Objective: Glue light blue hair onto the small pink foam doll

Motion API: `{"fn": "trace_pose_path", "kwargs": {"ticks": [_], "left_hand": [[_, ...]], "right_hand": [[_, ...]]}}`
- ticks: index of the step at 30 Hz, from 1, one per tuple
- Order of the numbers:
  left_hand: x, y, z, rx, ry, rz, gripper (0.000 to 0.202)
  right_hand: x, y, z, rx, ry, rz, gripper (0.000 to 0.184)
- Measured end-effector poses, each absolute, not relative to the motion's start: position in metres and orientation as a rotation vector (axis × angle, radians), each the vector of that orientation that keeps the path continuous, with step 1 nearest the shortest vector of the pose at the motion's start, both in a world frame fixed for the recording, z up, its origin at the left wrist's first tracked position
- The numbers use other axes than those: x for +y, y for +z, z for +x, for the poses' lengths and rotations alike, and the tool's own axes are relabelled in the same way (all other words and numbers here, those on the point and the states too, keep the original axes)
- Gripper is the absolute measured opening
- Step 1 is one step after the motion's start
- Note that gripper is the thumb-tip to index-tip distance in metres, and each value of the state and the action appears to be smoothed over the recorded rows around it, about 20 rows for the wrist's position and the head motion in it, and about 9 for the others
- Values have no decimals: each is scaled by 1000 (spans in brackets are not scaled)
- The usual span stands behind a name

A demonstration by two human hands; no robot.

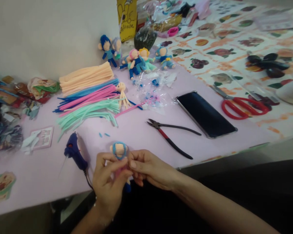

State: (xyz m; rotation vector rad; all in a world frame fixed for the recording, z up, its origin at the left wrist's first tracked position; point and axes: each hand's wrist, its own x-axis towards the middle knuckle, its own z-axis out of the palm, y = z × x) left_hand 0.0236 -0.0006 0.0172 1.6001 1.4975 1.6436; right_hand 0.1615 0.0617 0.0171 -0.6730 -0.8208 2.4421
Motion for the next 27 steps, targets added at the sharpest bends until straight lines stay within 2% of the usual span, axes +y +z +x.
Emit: {"fn": "trace_pose_path", "kwargs": {"ticks": [3,11,21,24,27], "left_hand": [[3,17,29,1453,1682,1522,14],[1,8,33,1569,1789,1650,16],[1,6,21,1660,1628,1591,18],[-2,6,13,1728,1566,1557,20],[-9,6,8,1768,1552,1500,22]], "right_hand": [[59,14,158,-769,2425,-697,44],[46,11,144,-636,2365,-683,47],[50,20,151,-631,2353,-653,33],[55,21,158,-766,2310,-659,30],[55,24,163,-1159,2010,-744,19]]}}
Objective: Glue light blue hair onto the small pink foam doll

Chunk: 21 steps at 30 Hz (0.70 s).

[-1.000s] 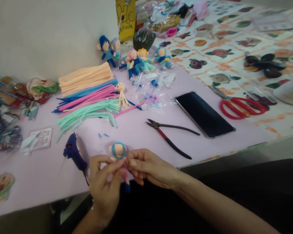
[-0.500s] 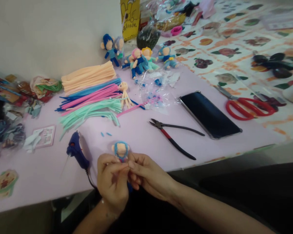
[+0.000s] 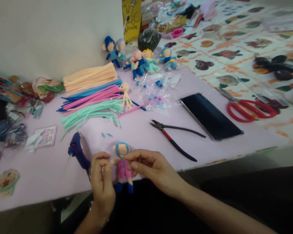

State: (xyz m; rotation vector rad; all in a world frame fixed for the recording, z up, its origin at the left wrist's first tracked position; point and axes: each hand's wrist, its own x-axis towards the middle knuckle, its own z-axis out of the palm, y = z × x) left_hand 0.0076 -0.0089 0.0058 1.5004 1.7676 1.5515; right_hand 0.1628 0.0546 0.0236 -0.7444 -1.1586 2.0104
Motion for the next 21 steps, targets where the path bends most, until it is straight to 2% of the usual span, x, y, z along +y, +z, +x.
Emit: {"fn": "trace_pose_path", "kwargs": {"ticks": [2,5,8,12,17,21], "left_hand": [[-15,7,6,1743,1519,1464,22],[-23,11,6,1615,1438,1411,22],[-28,16,6,1492,1410,1313,21],[-31,17,6,1358,1372,1147,20],[-34,12,0,1206,1301,1039,20],[-38,14,-3,1180,1224,1230,27]], "right_hand": [[51,26,164,-1510,1643,-744,10],[43,28,162,-1886,1083,-571,10],[37,27,158,-1971,767,-483,10],[33,23,155,-1951,711,-502,4],[34,26,158,-1994,709,-523,7],[43,39,167,-2161,889,-581,16]]}}
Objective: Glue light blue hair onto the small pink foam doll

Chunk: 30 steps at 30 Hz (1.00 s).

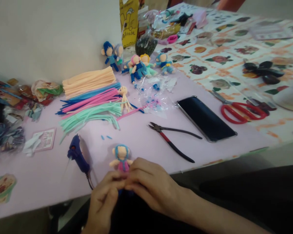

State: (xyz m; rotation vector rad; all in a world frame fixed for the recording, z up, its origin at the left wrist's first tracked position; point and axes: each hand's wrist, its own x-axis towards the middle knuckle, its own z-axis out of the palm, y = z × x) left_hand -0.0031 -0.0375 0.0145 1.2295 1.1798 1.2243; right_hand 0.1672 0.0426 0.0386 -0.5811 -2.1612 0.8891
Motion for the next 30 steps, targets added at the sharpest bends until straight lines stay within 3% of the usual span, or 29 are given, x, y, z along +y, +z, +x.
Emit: {"fn": "trace_pose_path", "kwargs": {"ticks": [4,11,15,25,28,30], "left_hand": [[-42,19,0,1402,1325,1378,29],[-35,-2,-21,1709,1488,1843,29],[-27,-4,-21,1886,1459,2008,27],[-2,-3,-10,1927,1142,1746,40],[7,-2,-10,1938,1038,1687,49],[10,-1,-9,1952,952,1643,54]], "right_hand": [[69,50,180,-2150,1025,-757,19],[159,68,210,-2081,392,-1443,22],[192,69,216,-2074,159,-1593,6],[190,67,221,-2219,-46,-1603,17],[161,66,212,-2343,164,-1278,24],[140,61,202,-2444,391,-1090,18]]}}
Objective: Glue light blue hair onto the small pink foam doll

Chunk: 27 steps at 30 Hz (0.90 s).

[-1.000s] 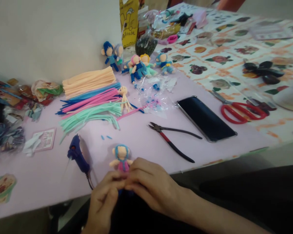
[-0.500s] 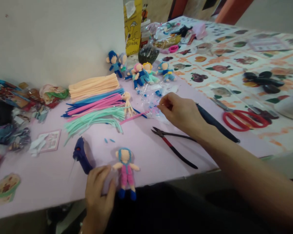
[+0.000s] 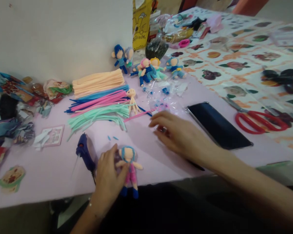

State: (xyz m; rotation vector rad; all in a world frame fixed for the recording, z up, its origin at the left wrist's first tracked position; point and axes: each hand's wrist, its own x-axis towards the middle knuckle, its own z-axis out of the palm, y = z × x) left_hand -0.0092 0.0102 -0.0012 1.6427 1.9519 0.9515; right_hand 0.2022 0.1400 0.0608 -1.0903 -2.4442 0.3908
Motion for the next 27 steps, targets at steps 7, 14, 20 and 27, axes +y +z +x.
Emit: {"fn": "trace_pose_path", "kwargs": {"ticks": [7,14,20,27], "left_hand": [[7,-6,-9,1869,997,1570,55],[-5,-7,-13,1690,1115,1303,48],[-19,0,-18,1661,1362,1282,31],[-23,6,-14,1203,1284,905,46]], "right_hand": [[101,28,161,-2592,680,-1106,52],[99,27,147,-2526,869,-1118,28],[88,42,159,-2404,1073,-767,28],[77,50,161,-2415,1064,-545,34]]}}
